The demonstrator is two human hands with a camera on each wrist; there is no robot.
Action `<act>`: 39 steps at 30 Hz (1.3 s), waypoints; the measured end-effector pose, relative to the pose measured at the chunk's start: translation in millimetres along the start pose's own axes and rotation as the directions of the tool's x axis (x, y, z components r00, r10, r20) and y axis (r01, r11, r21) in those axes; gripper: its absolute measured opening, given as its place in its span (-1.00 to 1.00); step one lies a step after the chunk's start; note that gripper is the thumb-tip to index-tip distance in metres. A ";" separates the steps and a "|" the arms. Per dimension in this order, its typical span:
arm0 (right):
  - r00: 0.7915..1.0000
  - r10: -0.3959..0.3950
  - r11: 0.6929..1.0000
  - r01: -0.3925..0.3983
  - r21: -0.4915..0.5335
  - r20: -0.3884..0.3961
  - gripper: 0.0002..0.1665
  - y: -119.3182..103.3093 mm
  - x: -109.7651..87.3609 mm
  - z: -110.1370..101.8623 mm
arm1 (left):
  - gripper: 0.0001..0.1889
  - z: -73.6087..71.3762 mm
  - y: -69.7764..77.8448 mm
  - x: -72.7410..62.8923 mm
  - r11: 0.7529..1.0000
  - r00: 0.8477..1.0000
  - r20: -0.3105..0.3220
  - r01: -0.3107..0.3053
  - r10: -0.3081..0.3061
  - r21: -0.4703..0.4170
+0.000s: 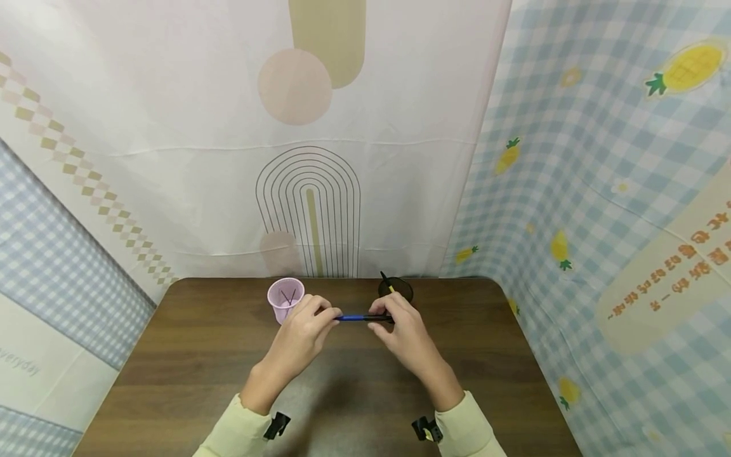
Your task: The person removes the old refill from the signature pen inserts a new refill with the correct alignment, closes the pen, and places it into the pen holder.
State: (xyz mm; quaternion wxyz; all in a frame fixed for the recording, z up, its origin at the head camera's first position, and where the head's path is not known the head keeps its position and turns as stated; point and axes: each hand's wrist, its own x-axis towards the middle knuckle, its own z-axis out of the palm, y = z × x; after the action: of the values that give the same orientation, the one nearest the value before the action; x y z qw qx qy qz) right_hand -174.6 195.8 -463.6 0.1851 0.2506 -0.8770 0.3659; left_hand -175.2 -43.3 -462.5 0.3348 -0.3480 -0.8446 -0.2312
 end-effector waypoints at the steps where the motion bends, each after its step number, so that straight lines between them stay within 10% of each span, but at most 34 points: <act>1: 1.000 0.003 1.000 -0.003 -0.006 0.008 -0.56 0.4 -0.1 -0.5 | -0.89 -0.6 0.0 0.2 1.000 1.000 0.007 0.003 -0.003 -0.001; 14: 0.992 0.038 0.999 -0.038 0.000 0.122 -0.84 1.7 2.5 -11.5 | -0.87 0.9 0.0 0.2 1.000 1.000 0.009 -0.001 0.001 -0.019; 39: 0.997 -0.056 0.998 0.056 -0.010 0.044 -0.77 -0.2 1.7 -8.3 | -0.90 -0.3 0.0 2.4 0.999 1.000 0.014 -0.005 0.006 -0.034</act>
State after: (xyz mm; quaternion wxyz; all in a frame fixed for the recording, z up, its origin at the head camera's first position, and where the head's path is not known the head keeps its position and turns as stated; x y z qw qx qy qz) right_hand -174.6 201.3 -457.1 0.1773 0.2820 -0.8755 0.3502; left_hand -176.4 -42.5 -460.6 0.3235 -0.3576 -0.8419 -0.2421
